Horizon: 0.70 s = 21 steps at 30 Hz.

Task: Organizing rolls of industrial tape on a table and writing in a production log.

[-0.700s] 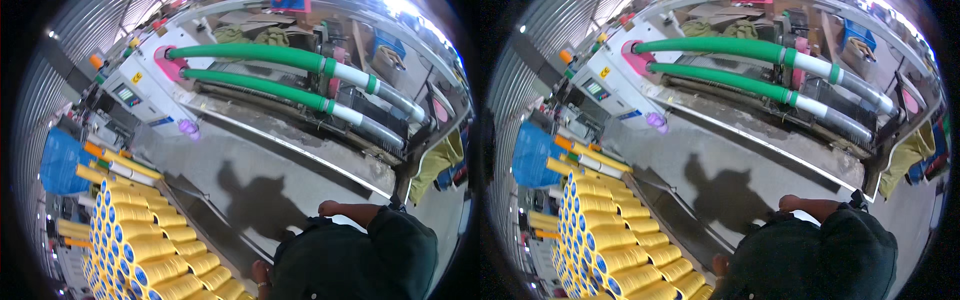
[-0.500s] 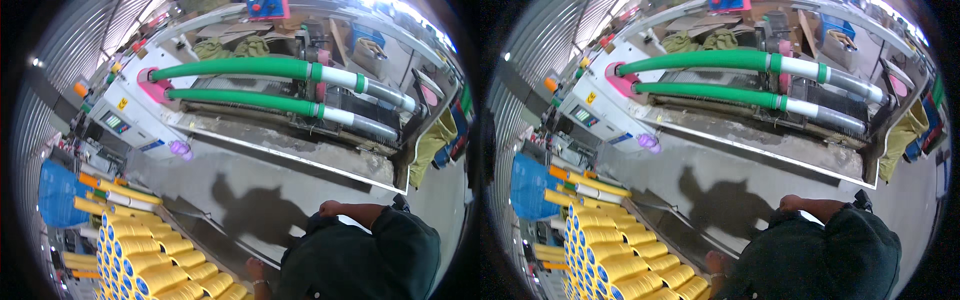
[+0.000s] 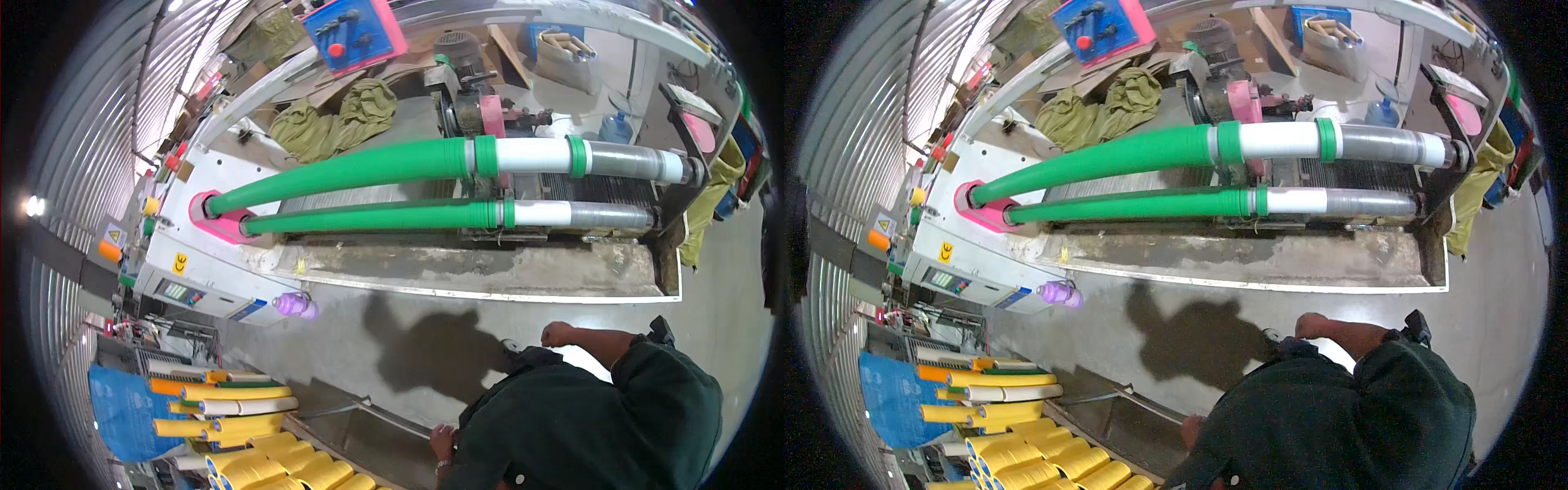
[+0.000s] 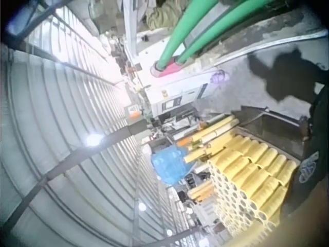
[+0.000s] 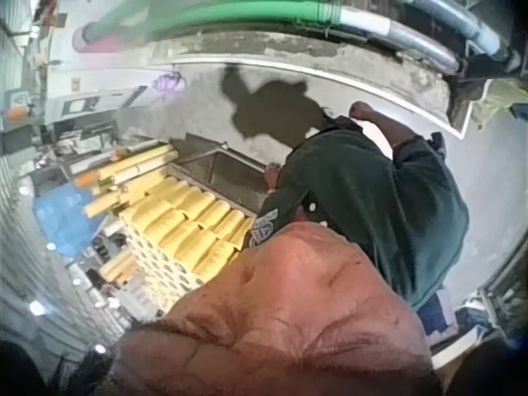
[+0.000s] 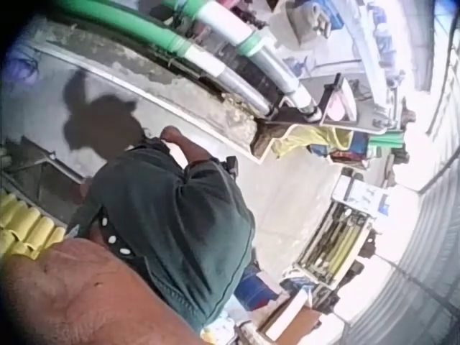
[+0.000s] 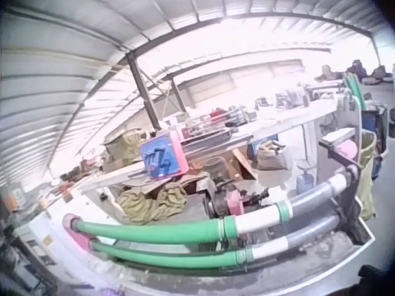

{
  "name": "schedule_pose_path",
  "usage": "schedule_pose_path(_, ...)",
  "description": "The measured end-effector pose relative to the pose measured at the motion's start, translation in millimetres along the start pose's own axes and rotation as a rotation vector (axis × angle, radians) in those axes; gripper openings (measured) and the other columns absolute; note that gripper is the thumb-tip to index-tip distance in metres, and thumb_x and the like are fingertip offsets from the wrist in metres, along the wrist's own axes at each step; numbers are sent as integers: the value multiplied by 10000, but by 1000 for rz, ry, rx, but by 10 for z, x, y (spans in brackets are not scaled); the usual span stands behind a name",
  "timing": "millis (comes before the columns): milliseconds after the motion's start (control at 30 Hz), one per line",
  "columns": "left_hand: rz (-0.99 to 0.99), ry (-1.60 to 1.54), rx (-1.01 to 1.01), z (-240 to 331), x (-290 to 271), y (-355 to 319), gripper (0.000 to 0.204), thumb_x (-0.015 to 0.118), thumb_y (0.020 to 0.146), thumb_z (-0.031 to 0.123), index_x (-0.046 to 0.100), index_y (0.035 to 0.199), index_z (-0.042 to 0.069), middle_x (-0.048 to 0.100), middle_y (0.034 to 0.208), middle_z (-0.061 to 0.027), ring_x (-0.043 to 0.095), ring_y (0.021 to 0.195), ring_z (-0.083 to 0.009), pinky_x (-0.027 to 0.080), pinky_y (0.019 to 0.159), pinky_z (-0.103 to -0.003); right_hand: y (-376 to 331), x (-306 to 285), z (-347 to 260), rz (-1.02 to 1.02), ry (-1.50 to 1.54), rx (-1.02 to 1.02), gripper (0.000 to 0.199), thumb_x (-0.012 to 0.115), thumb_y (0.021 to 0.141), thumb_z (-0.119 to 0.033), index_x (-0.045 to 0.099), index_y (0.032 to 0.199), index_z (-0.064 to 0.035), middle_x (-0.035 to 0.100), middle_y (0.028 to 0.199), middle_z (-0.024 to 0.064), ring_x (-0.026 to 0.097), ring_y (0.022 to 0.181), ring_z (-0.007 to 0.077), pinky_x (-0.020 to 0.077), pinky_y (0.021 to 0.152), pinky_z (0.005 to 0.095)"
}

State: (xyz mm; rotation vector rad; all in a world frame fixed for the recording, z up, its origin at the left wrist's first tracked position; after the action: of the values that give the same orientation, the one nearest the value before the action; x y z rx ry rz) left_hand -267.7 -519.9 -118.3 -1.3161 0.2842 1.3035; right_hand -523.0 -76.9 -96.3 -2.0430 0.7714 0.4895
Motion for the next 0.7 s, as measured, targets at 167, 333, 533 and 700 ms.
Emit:
schedule_pose_path(167, 42, -1132, -295, 263, -621, 305, 421, 627, 858, 44, 487, 1253, 2, 642, 925, -165, 655, 738, -252, 546, 604, -336, 328, -522, -24, 104, 256, 106, 289, 675, 727, -331, 747, 866, -88, 718, 879, 133, 693, 745, 280, 556, 725, 407)
schedule_pose_path(333, -68, -1188, -407, 326, -797, 1162, 439, 602, 845, -22, 463, 1262, -17, 631, 881, -186, 646, 663, -224, 527, 525, -297, 26, -600, 327, 310, 602, 313, 300, 668, 755, -241, 726, 917, 5, 732, 818, 106, 719, 721, 181, 570, 683, 319)
schedule_pose_path(533, -544, -1445, -229, 534, -787, 2152, 292, 600, 874, 55, 534, 1153, -2, 618, 810, -147, 629, 634, -220, 511, 505, -336, -748, 246, 539, 459, 555, 517, 177, 624, 756, -242, 718, 719, -97, 704, 750, 81, 662, 677, 254, 522, 650, 387)
schedule_pose_path(700, -254, -688, 212, 989, -1205, 2553, 226, 661, 861, 166, 626, 1037, 28, 648, 760, -77, 658, 672, -203, 531, 567, -317, -1423, 985, -56, 330, 880, 762, 192, 671, 804, -212, 742, 820, -34, 717, 769, 73, 663, 674, 173, 529, 605, 319)
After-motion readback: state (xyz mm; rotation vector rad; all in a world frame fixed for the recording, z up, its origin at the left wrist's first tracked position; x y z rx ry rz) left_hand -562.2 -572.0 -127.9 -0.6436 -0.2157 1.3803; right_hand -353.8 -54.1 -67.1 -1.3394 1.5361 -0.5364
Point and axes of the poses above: each hand's wrist, its own y-axis towards the middle knuckle, its own x-axis out of the palm, z = x × y, the point moved 6 cm from there along y, towards the middle knuckle
